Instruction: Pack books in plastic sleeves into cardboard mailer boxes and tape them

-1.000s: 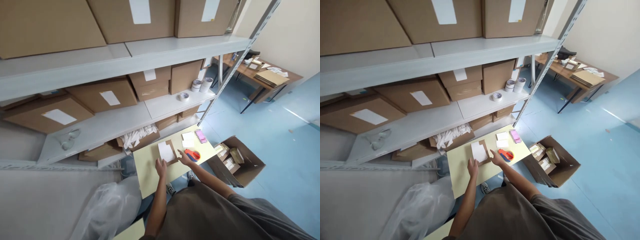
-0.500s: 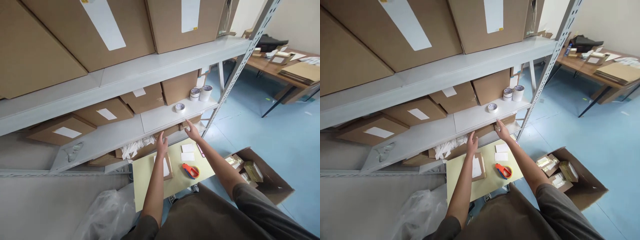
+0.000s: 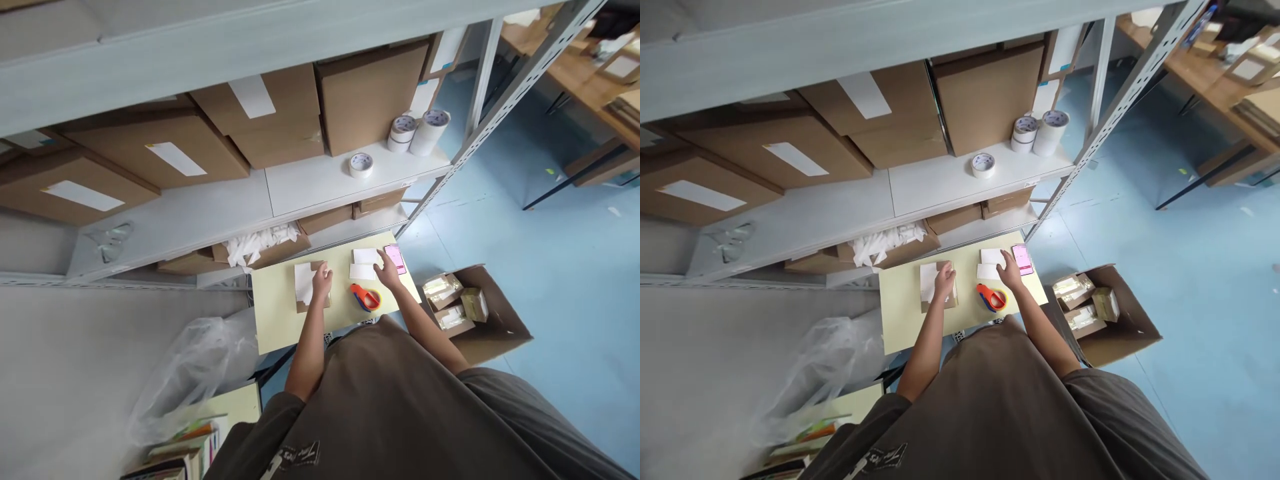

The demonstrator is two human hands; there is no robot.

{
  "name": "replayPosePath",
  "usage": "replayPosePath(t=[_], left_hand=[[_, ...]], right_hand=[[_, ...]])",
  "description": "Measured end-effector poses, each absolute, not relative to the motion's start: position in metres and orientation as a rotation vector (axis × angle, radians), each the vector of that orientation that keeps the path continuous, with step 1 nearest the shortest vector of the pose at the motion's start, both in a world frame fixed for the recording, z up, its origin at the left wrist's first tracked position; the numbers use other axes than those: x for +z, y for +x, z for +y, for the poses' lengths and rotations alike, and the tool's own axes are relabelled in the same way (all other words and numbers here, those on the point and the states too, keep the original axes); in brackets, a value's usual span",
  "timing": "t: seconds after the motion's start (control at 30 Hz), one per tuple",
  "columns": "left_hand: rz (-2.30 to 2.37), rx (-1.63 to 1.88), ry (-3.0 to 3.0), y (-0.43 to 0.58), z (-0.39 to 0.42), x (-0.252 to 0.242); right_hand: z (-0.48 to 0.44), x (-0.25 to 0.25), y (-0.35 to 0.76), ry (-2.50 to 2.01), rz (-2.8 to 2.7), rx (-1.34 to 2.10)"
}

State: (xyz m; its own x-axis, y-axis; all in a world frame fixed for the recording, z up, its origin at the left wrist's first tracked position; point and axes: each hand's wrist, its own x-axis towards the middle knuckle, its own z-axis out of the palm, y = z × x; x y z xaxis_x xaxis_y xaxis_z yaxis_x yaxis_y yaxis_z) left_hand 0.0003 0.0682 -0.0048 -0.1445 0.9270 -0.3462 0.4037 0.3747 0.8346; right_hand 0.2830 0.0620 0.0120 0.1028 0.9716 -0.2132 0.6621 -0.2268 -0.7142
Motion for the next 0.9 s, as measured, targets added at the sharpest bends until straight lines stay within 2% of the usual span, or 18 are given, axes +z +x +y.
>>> replayPosePath(t=[0.3, 0.57, 0.73, 0.9], left_hand=[[1.636, 0.470, 1.078, 0.047, 0.071, -0.072], [1.843, 0.328, 1.014, 0.083, 0.109, -0.130], [1.859, 0.370, 1.032, 0.085, 0.103, -0.136], [1.657, 0.642, 1.086, 0.062, 0.106, -0.118]], right_hand=[[0.046, -0.061, 0.267, -2.283, -1.853, 1.229], [0.033, -0.115, 0.259, -2.201, -2.051, 1.399], [0.038, -0.124, 0.266, -2.192, -1.828, 1.424], [0.056, -0.123, 0.277, -2.121, -1.225, 1.286]])
